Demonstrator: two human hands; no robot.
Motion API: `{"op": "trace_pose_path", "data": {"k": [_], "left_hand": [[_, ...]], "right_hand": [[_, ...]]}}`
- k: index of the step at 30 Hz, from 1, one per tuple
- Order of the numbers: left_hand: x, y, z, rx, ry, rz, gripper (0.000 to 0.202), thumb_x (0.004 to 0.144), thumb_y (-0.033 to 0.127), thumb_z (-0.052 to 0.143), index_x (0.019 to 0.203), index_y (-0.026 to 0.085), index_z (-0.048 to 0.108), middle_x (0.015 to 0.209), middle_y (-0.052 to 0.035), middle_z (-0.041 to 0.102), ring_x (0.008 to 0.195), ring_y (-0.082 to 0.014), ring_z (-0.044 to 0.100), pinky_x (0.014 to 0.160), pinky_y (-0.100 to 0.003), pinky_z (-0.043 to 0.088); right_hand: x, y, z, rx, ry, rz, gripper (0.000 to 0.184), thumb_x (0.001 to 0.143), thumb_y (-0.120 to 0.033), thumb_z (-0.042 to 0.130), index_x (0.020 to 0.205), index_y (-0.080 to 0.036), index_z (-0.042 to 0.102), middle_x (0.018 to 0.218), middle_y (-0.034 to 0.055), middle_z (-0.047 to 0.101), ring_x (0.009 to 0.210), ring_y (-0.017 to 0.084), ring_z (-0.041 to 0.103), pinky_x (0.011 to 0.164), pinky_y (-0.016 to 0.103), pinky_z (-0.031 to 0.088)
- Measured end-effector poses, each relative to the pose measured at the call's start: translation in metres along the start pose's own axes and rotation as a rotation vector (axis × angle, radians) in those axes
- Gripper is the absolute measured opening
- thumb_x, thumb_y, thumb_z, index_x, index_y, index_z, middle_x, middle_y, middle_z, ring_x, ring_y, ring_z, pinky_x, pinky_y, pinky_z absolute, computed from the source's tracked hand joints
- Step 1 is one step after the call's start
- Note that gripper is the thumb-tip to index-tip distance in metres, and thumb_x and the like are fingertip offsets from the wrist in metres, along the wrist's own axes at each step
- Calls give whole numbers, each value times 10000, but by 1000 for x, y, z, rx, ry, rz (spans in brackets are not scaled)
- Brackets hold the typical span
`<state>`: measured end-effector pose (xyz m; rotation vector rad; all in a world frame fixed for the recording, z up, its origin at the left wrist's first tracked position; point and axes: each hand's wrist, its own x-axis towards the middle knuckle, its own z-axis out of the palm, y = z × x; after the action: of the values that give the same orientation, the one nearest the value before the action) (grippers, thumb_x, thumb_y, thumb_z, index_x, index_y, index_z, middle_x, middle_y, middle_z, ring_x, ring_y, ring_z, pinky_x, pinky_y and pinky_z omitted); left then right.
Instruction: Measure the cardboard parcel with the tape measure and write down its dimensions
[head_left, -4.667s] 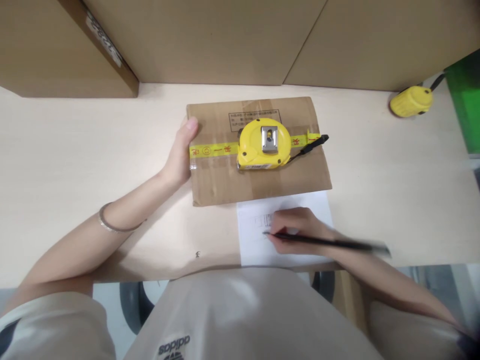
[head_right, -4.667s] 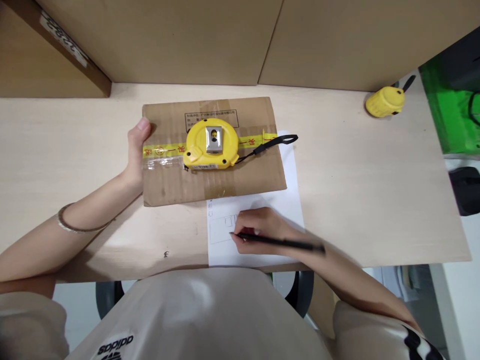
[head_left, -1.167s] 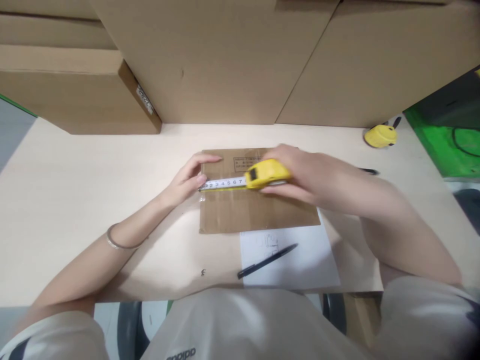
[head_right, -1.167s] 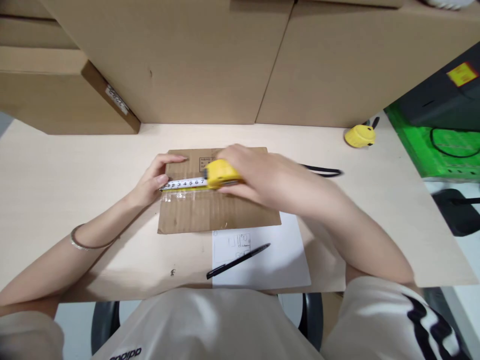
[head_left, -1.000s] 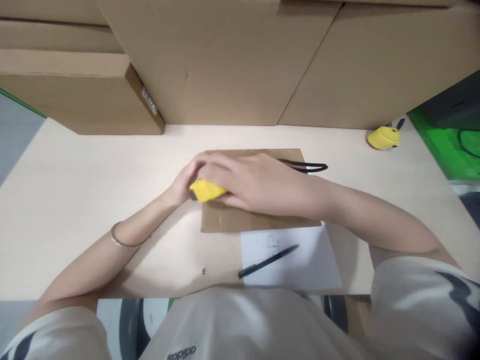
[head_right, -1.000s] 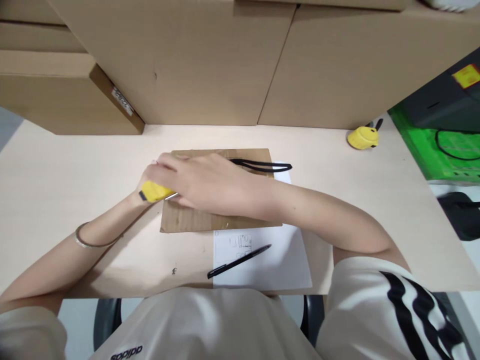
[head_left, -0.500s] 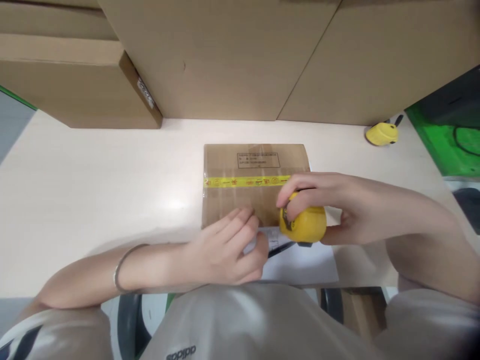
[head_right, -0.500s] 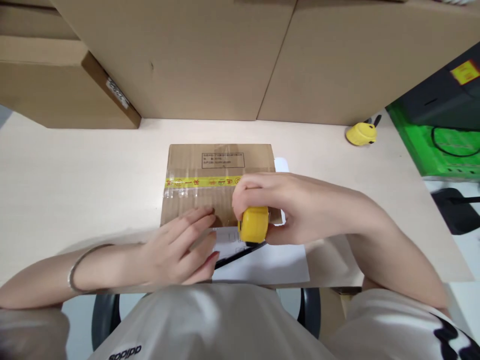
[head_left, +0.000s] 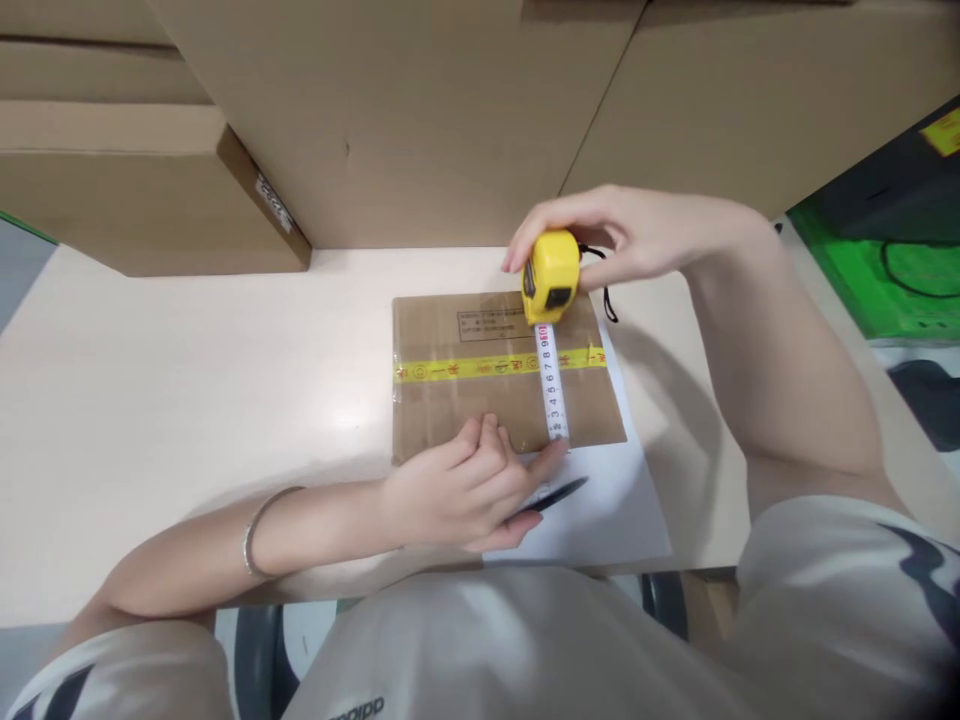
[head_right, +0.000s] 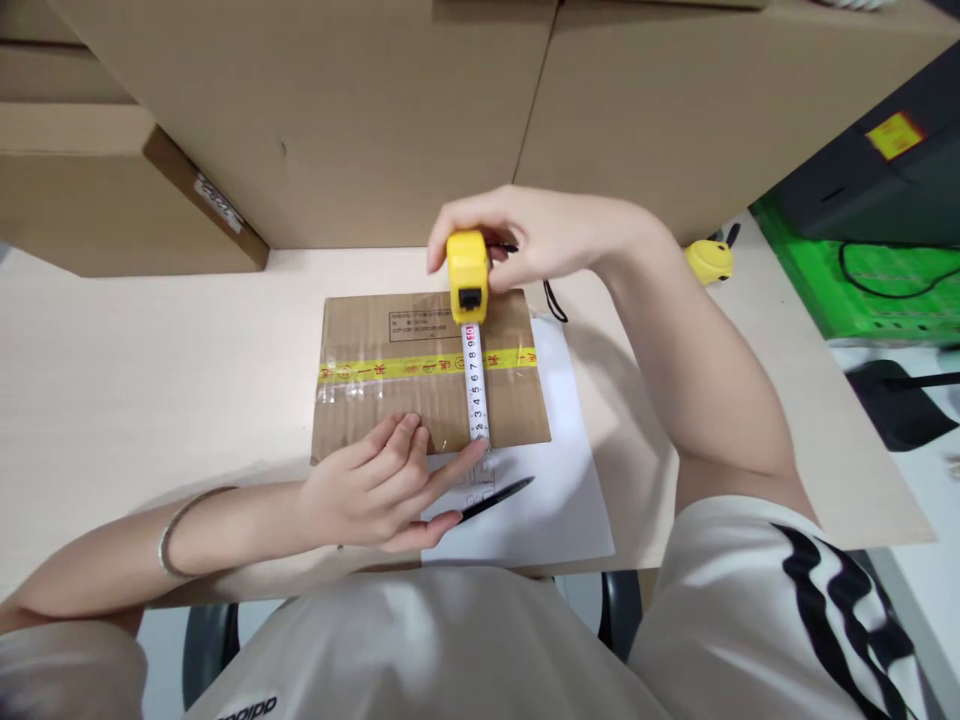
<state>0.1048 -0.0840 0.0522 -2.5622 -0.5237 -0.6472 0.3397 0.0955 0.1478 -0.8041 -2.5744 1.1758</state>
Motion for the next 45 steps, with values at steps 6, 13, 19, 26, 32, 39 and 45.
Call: {"op": "trace_pose_path", "data": {"k": [6, 13, 19, 26, 32, 39, 45], "left_hand": [[1, -2, 0, -8, -19, 1, 594, 980, 525, 423, 1373, 122, 614, 850, -66, 653, 918, -252, 640, 922, -386, 480], [0, -2, 0, -6, -13, -1, 593, 963, 541, 444, 1354, 135, 627, 870, -72, 655, 904, -262, 649, 899, -380, 473], [2, -3, -1, -13, 1, -23, 574, 930, 515, 528, 1334, 121, 627, 855, -55, 639, 907, -258, 649, 900, -374, 475], [3, -3, 0, -10, 11, -23, 554, 938, 487, 518, 1334, 113, 616, 844, -52, 629, 897, -255, 652, 886, -372, 479], [0, -3, 1, -20, 23, -16, 554, 936, 471, 527, 1343, 100, 588, 851, -53, 637, 900, -255, 661, 904, -385, 494], [-1, -3, -6, -111, 136, -29, 450, 937, 493, 509, 1254, 174, 514, 895, -95, 684, 904, -272, 690, 843, -412, 580], [-18, -56, -33, -505, 191, -650, 387, 930, 332, 616, 1276, 170, 556, 1022, -87, 661, 921, -196, 670, 751, -333, 608]], "right_hand": [[26, 36, -17, 182, -21, 24, 402, 730, -269, 776, 1120, -240, 681, 1154, 8, 675, 1030, 155, 598, 871, 240, 487], [34, 49, -17, 251, -16, 44, 403, 698, -221, 781, 1092, -243, 704, 1126, 10, 682, 1043, 172, 597, 897, 256, 485], [34, 55, -18, 217, -26, 44, 433, 684, -215, 765, 1111, -209, 691, 1125, 30, 685, 1019, 167, 600, 883, 260, 473], [26, 51, -18, 195, 29, 76, 417, 691, -231, 763, 1100, -222, 681, 1123, 14, 664, 1036, 163, 589, 887, 258, 470], [6, 13, -6, 63, 51, 12, 339, 733, -192, 712, 1066, -218, 657, 1008, 0, 645, 900, 131, 569, 763, 245, 453], [-45, -47, 64, 0, -95, -130, 301, 682, -90, 645, 961, -203, 642, 970, 19, 640, 816, 128, 596, 698, 239, 481], [-100, -8, 66, 472, 448, 286, 292, 716, -200, 724, 979, -272, 618, 1033, 21, 700, 826, 170, 639, 649, 266, 503]]}}
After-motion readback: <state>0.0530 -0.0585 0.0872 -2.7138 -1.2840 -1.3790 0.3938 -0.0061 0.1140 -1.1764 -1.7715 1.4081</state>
